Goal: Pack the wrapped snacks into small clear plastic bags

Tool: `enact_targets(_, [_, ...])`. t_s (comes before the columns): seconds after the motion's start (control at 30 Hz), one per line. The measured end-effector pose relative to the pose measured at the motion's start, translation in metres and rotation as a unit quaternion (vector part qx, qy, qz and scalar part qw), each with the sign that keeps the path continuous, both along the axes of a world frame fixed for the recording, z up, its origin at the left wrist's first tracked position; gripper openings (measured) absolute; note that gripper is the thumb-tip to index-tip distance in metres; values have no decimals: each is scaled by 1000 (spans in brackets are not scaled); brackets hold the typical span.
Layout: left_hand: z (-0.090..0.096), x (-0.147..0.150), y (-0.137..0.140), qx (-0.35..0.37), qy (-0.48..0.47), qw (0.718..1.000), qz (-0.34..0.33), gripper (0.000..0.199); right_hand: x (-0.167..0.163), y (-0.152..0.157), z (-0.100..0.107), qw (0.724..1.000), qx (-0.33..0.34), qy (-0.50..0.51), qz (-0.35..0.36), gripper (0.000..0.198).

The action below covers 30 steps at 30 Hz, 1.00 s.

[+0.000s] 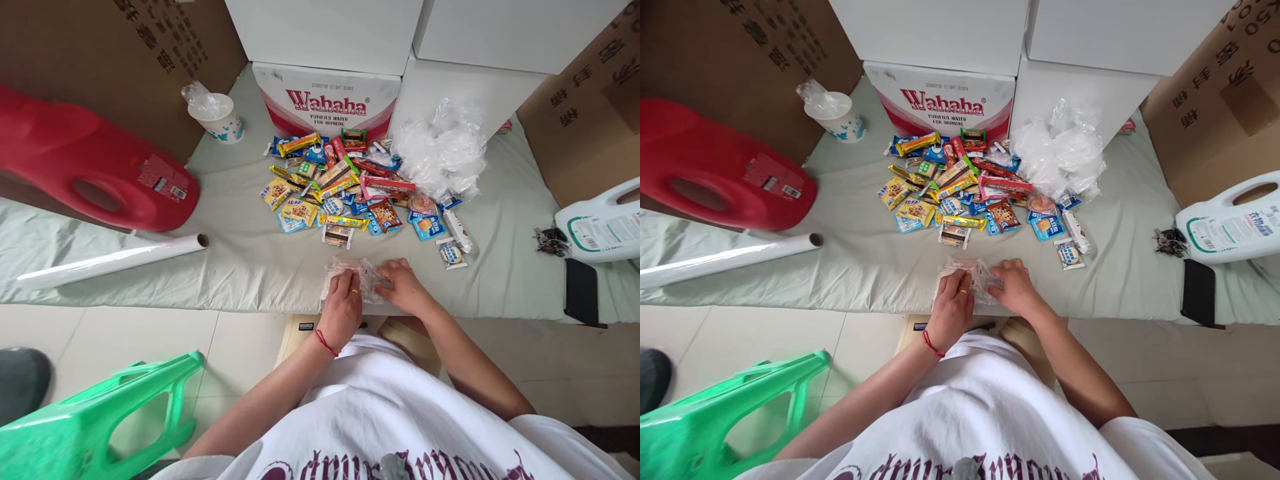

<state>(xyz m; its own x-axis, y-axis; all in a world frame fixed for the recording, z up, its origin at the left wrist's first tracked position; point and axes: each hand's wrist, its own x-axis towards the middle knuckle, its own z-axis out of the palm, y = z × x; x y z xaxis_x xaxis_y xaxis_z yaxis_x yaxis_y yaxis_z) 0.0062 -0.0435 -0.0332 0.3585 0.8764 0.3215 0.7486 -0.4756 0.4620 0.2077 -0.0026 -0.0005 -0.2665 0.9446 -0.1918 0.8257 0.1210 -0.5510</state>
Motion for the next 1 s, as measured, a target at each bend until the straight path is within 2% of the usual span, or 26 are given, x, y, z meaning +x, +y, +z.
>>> enact_targets(0.07, [-4, 2, 0, 7, 9, 1000, -2, 55, -1, -11, 5, 999, 27, 36, -28, 8])
enact_targets(0.2, [-6, 5, 2, 10, 9, 1000, -10, 50, -20, -12, 26, 989, 17, 122, -78, 14])
enact_targets(0.3, [4, 0, 4, -8, -26, 999, -20, 36, -54, -1, 36, 990, 11, 127, -66, 13])
enact_targets(0.4, [22, -17, 9, -87, -115, 989, -33, 35, -83, 10, 31, 990, 20, 123, -59, 10])
enact_targets(0.47, [35, -33, 12, -175, -204, 961, -57, 47, -94, 12, 22, 989, 36, 130, -54, 10])
enact_targets(0.53, [46, -47, 12, -255, -299, 917, -67, 52, -99, 12, 13, 988, 59, 131, -48, 13])
enact_targets(0.6, [53, -59, 9, -282, -372, 884, -18, 43, -99, 10, 5, 990, 77, 115, -41, 15])
enact_targets(0.63, [53, -64, 8, -270, -390, 880, 33, 36, -99, 8, 2, 990, 84, 103, -37, 15])
enact_targets(0.67, [53, -69, 6, -246, -389, 883, 93, 30, -99, 6, -1, 991, 90, 93, -32, 15])
enact_targets(0.73, [47, -75, 5, -200, -329, 900, 204, 24, -98, 1, -4, 991, 100, 82, -25, 18])
enact_targets(0.8, [36, -76, 6, -187, -234, 919, 258, 33, -97, -2, -5, 990, 104, 89, -23, 21])
enact_targets(0.83, [29, -75, 8, -190, -193, 928, 255, 37, -96, -4, -5, 989, 105, 98, -24, 22])
enact_targets(0.9, [18, -66, 11, -191, -145, 947, 214, 25, -95, -6, -4, 987, 107, 120, -28, 21])
enact_targets(0.97, [12, -53, 13, -170, -146, 957, 186, 10, -92, -8, -3, 983, 111, 141, -38, 19])
enact_targets(1.0, [11, -45, 13, -155, -164, 957, 185, 9, -90, -9, -2, 981, 113, 153, -49, 19])
